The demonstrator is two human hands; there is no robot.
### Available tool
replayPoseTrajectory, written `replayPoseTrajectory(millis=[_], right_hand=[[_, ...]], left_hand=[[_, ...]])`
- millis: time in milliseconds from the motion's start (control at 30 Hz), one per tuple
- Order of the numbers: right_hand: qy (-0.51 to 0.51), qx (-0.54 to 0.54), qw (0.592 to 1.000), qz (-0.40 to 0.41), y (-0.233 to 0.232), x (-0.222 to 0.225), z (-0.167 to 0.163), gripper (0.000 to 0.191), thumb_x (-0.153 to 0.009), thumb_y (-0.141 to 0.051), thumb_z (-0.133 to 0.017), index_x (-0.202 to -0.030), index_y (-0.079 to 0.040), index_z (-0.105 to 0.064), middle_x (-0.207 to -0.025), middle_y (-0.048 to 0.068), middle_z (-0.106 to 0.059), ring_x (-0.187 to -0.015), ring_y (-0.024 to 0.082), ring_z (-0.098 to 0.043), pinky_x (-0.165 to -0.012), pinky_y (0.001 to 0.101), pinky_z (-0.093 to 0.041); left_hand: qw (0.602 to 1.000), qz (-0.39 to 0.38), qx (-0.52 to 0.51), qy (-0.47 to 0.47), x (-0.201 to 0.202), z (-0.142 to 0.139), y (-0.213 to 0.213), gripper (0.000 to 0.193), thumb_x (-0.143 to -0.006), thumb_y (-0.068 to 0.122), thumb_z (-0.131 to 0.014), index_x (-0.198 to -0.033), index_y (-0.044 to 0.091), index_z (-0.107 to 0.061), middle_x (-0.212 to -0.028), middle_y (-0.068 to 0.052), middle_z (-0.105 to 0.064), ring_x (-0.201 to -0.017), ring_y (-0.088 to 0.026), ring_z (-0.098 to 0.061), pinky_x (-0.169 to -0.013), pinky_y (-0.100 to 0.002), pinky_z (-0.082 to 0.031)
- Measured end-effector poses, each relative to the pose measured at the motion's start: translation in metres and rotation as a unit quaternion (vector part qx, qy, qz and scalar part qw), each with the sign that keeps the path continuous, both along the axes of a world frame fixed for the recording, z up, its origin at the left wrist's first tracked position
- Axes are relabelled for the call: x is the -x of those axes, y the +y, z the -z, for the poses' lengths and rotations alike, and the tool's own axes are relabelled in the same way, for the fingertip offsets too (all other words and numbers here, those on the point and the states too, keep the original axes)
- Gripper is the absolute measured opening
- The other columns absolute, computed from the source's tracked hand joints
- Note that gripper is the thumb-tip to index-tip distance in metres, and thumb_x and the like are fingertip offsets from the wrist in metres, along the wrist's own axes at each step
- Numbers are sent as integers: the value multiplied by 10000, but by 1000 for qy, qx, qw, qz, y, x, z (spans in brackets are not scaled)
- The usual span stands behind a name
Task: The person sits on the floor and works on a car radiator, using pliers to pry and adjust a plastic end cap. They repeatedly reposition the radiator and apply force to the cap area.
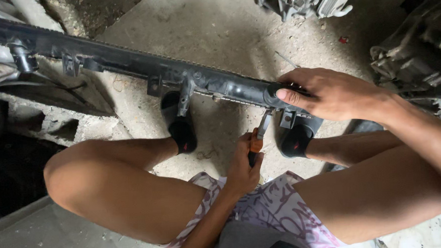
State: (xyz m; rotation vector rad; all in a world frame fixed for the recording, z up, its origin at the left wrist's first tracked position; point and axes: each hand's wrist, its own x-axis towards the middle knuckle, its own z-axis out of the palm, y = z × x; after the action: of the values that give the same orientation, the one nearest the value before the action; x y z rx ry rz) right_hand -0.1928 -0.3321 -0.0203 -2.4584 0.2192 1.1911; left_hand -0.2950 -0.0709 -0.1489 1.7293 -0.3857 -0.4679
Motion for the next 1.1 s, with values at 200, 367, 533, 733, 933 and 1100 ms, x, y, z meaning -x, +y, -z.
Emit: replayPoseTrajectory(millis=[200,367,533,733,933,1100], right_hand=[[-58,-32,997,-34,7,-8,-19,761,-903,-748,-309,-1459,-278,-530,-1158,100,-714,-1091,282,-676,-960,506,-546],[-48,-47,997,-27,10,-12,-27,703,-912,-717,-348,-1375,-237,-569,-1085,120,-749,-1008,301,-732,-935,472,-576],[-59,-45,997,-33,10,-12,-27,717,-925,-715,-360,-1429,-243,-556,-1129,114,-720,-1045,293,-695,-936,470,-557],[11,-12,1000,-12,10,-13,-18,714,-902,-721,-323,-1467,-320,-497,-1149,78,-719,-1041,264,-713,-911,509,-586],[-10,-38,999,-26,2,-9,-2,731,-902,-751,-301,-1423,-289,-524,-1156,95,-711,-1068,274,-664,-922,540,-551],[-23,-59,998,-10,2,-9,1,764,-895,-744,-312,-1477,-289,-504,-1161,96,-690,-1063,274,-673,-889,541,-571]], left_hand=[[999,-18,-10,-27,-1,12,-3,466,-1000,59,-600,-1422,-14,-418,-1317,-238,-555,-1198,-384,-589,-1027,-427,-454],[999,-30,-14,11,-3,18,-4,451,-986,66,-611,-1396,-4,-436,-1293,-217,-576,-1143,-361,-620,-986,-406,-482],[999,-26,4,-37,-8,24,-3,477,-980,49,-612,-1412,-13,-419,-1360,-244,-540,-1228,-383,-580,-1051,-426,-452],[995,-14,12,-98,-13,27,-2,487,-1006,54,-615,-1436,-19,-399,-1455,-264,-476,-1329,-408,-526,-1124,-460,-419],[996,-9,-1,-91,-16,28,-2,533,-1004,62,-620,-1482,-15,-397,-1468,-265,-468,-1353,-417,-511,-1142,-466,-411],[996,-6,-13,-84,-18,31,-3,578,-988,61,-627,-1509,-14,-390,-1467,-267,-469,-1346,-425,-514,-1140,-459,-416]])
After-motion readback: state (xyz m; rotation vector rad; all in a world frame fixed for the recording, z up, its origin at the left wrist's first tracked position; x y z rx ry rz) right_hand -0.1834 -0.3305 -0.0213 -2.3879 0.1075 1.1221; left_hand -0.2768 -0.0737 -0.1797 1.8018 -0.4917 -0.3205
